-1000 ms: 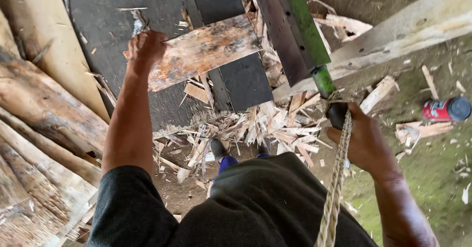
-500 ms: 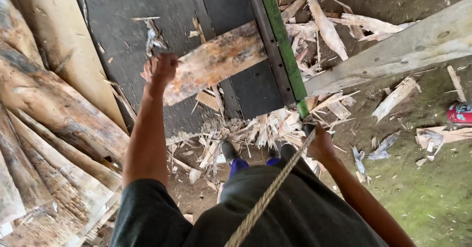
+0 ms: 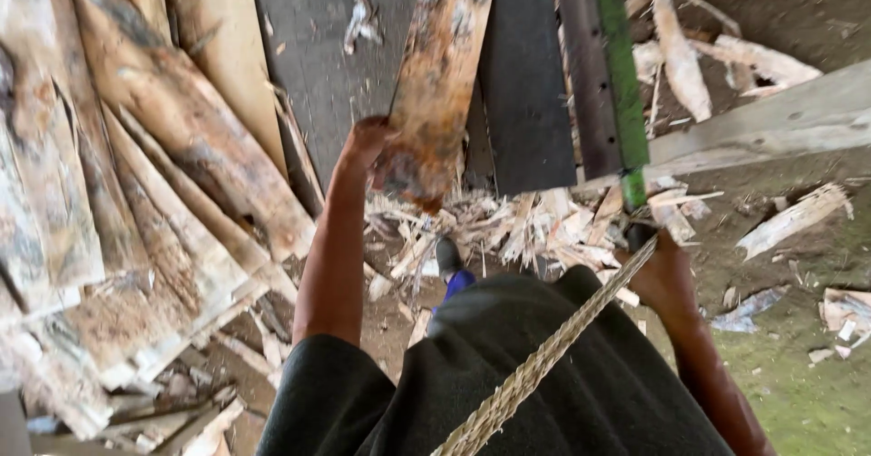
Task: Using a manual guillotine-style cutter to trim and cut thin strips of wood or bark in a rustic workshop.
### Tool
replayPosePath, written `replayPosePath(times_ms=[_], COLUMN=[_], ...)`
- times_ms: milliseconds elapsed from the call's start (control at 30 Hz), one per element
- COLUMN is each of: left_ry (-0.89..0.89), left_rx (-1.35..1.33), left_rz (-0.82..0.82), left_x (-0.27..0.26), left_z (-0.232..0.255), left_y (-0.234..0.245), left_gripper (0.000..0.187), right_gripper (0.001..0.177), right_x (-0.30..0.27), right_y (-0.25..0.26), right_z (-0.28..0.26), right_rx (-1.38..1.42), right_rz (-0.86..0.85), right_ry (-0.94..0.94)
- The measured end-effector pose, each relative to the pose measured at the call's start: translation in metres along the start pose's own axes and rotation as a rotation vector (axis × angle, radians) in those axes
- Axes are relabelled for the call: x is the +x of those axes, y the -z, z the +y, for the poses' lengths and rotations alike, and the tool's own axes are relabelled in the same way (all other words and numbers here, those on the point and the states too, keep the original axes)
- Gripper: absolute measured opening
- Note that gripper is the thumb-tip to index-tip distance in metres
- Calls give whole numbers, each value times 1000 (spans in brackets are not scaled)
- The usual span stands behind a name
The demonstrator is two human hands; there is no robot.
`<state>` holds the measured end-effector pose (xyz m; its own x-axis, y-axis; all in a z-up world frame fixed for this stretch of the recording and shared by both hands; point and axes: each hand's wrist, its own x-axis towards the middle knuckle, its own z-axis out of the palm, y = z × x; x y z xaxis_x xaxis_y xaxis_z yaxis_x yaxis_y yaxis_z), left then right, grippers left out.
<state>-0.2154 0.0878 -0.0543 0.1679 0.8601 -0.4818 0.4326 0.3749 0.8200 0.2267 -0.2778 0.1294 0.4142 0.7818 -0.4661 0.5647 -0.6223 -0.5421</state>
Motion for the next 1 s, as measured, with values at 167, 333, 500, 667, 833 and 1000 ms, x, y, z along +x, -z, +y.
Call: replayPosePath(times_ms=[167, 333, 500, 667, 833, 1000], left_ry=[190, 125, 114, -242, 6, 63], left_rx=[-78, -151, -518, -825, -837, -957], left_rz=[-57, -132, -65, -69, 56, 147], left_x=[-84, -78, -96, -82, -106, -88], left_z=[100, 108, 120, 92, 142, 105], left_y=[-28, -45, -53, -83, -88, -111], left_gripper=[50, 52, 48, 53, 52, 40], right_gripper=[60, 57, 50, 52, 55, 64], right_x=[-15, -7, -21, -15, -10, -21], right_y=[23, 31, 48, 45, 40, 42], right_z=[-22, 10, -32, -21, -10, -21], right_rx=[-68, -73, -94, -34, -160, -44], right_rz=[-54, 12, -24, -43, 4, 45], right_ry=[-175, -75, 58, 4, 278, 137])
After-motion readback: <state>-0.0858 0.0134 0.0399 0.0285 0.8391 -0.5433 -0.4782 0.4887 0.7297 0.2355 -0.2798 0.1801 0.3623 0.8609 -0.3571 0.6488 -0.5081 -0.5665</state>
